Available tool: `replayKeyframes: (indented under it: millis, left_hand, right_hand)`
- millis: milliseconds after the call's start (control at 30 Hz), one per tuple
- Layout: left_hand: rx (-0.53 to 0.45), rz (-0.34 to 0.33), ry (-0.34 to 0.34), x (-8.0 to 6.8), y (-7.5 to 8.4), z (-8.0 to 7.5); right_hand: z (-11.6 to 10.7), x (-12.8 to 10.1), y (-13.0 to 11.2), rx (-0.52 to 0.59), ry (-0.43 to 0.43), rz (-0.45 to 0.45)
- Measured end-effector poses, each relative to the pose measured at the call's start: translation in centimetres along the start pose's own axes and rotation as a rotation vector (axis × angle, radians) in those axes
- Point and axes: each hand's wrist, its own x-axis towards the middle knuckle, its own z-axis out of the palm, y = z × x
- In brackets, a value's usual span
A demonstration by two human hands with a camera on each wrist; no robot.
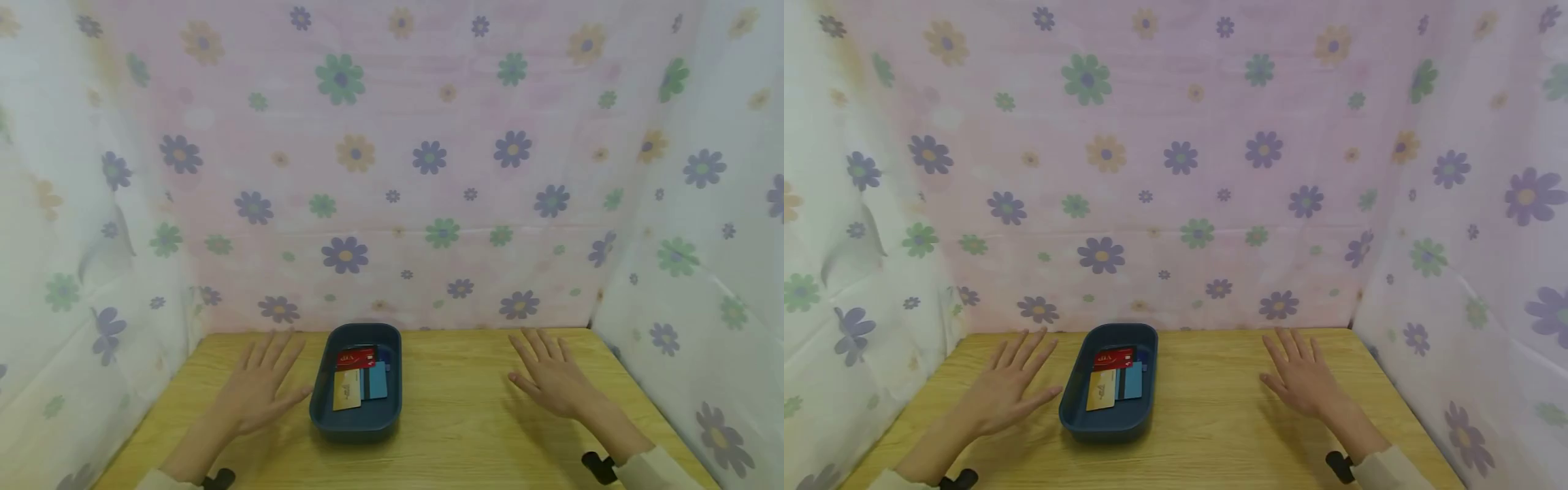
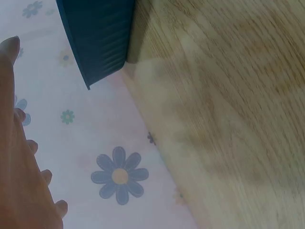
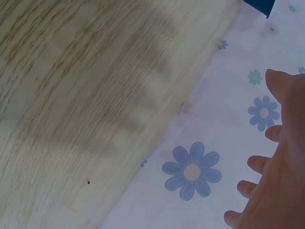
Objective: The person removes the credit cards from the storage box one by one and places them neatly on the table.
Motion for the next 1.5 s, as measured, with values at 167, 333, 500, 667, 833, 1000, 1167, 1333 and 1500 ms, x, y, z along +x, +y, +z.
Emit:
replayKeyframes:
  millis: [167,333,500,667,833,1000,1167,1333,1500]
  left_hand:
    - [-0.023,-0.004,-0.011,0.0,0.4,0.2]
    - [-0.052,-0.006,-0.005,-0.1,0.7,0.0]
    - [-0.08,-0.011,-0.009,-0.2,0.9,0.1]
    - [-0.093,-0.026,-0.041,-0.4,1.1,0.4]
    - [-0.127,-0.038,-0.05,-0.5,1.6,0.5]
    - [-0.171,-0.053,-0.063,-0.3,2.2,0.5]
    - [-0.22,-0.042,-0.044,-0.1,2.7,0.6]
    - [-0.29,-0.044,-0.052,-0.2,3.0,1.1]
    - [-0.328,-0.068,-0.076,-0.3,3.2,1.8]
  right_hand:
    - [-0.8,-0.1,-1.4,0.026,-0.031,0.011]
    - [-0.6,0.3,-2.2,0.03,-0.013,-0.009]
    - [-0.5,0.5,-2.7,0.028,-0.02,-0.01]
    - [-0.3,0.5,-3.2,0.013,-0.023,-0.026]
    - [0.1,0.6,-3.7,0.005,-0.011,-0.06]
    - [0.3,1.0,-4.2,0.024,0.013,-0.098]
    - [0.5,1.5,-4.5,0.063,0.042,-0.138]
    - [0.7,1.9,-5.0,0.111,0.048,-0.157]
    - [0.7,2.3,-5.8,0.152,0.025,-0.149]
